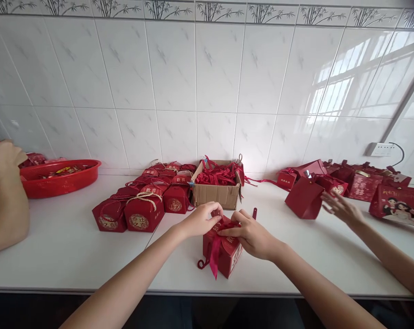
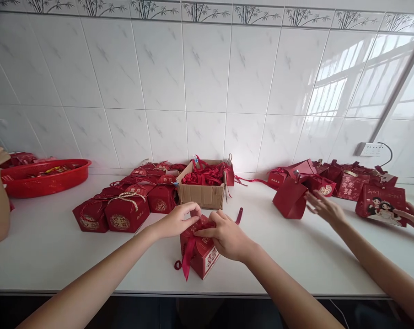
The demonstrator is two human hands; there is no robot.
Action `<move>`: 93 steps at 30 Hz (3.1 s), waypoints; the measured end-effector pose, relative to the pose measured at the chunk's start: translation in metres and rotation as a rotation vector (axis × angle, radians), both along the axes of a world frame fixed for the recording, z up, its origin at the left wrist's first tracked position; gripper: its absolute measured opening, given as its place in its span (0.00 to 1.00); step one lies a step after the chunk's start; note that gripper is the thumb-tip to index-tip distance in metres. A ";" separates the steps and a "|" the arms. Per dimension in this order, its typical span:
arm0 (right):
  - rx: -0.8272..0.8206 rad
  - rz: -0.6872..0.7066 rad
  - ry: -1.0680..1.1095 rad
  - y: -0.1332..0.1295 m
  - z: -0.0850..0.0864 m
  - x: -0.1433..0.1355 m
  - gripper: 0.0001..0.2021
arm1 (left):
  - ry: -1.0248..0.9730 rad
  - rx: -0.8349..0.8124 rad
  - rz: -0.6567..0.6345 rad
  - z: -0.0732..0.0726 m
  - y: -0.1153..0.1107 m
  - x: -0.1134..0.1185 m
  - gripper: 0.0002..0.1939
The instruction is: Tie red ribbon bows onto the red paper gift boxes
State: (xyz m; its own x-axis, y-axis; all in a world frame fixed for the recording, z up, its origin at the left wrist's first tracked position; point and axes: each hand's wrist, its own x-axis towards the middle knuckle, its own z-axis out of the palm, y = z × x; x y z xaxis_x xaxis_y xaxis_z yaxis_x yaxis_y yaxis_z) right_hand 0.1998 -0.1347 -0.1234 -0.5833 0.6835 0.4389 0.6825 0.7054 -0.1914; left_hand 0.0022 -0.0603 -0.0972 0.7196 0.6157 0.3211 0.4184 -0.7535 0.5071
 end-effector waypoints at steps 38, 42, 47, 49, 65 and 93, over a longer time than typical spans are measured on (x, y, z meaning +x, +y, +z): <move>0.067 -0.019 0.424 -0.004 -0.026 -0.001 0.24 | 0.010 -0.071 0.009 -0.007 -0.005 0.001 0.08; 0.090 -0.040 0.499 -0.002 -0.030 -0.001 0.25 | -0.051 -0.160 0.036 -0.006 -0.012 0.005 0.12; 0.128 -0.062 0.495 -0.001 -0.032 -0.002 0.25 | -0.121 -0.283 0.086 -0.006 -0.015 0.009 0.14; 0.149 -0.071 0.489 0.000 -0.031 -0.003 0.25 | -0.139 -0.323 0.083 -0.007 -0.016 0.010 0.15; -0.016 -0.256 0.666 -0.008 -0.014 -0.012 0.04 | -0.243 -0.350 0.058 -0.015 -0.020 0.017 0.13; -0.279 -0.400 0.783 -0.003 -0.003 -0.009 0.12 | -0.338 -0.407 0.131 -0.024 -0.023 0.026 0.15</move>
